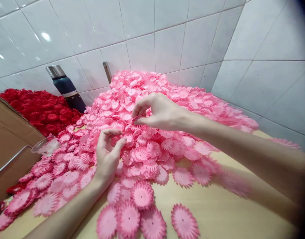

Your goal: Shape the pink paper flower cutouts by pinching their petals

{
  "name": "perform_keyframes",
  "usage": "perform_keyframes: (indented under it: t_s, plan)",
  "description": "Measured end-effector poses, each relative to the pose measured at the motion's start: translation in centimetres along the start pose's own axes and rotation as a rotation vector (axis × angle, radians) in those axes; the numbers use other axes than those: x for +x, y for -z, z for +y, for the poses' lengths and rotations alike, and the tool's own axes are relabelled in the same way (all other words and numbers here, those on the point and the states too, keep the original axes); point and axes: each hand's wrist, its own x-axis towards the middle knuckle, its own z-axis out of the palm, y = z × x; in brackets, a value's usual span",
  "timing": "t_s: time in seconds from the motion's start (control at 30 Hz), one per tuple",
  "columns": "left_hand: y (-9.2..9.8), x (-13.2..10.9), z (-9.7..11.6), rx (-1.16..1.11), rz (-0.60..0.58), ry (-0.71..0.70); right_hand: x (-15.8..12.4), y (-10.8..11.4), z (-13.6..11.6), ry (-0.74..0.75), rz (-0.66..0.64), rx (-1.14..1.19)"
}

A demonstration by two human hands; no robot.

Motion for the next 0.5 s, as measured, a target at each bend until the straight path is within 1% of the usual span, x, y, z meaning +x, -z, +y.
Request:
perform_keyframes:
  t_s: [0.1,0.2,0.37,0.5]
  plan:
    - [0.1,-0.1,0.0,-0.039,-0.012,0.011,-0.1,-0.3,-0.4,0.002,-0.062,-0.049]
    - [0.2,-0.1,-0.1,-0.083,-0.028,0.021,-0.2,-0.6,-0.5,0.016,-0.111,-0.042]
    - [0.1,-0.1,-0.1,-0.126,-0.058,0.033,-0.4,-1.5,-0.3,0.071,-0.082,-0.028]
    - [0.0,-0.2,0.1,-0.148,-0.087,0.041,-0.6,-1.9,-0.3,0.117,-0.091,-0.009]
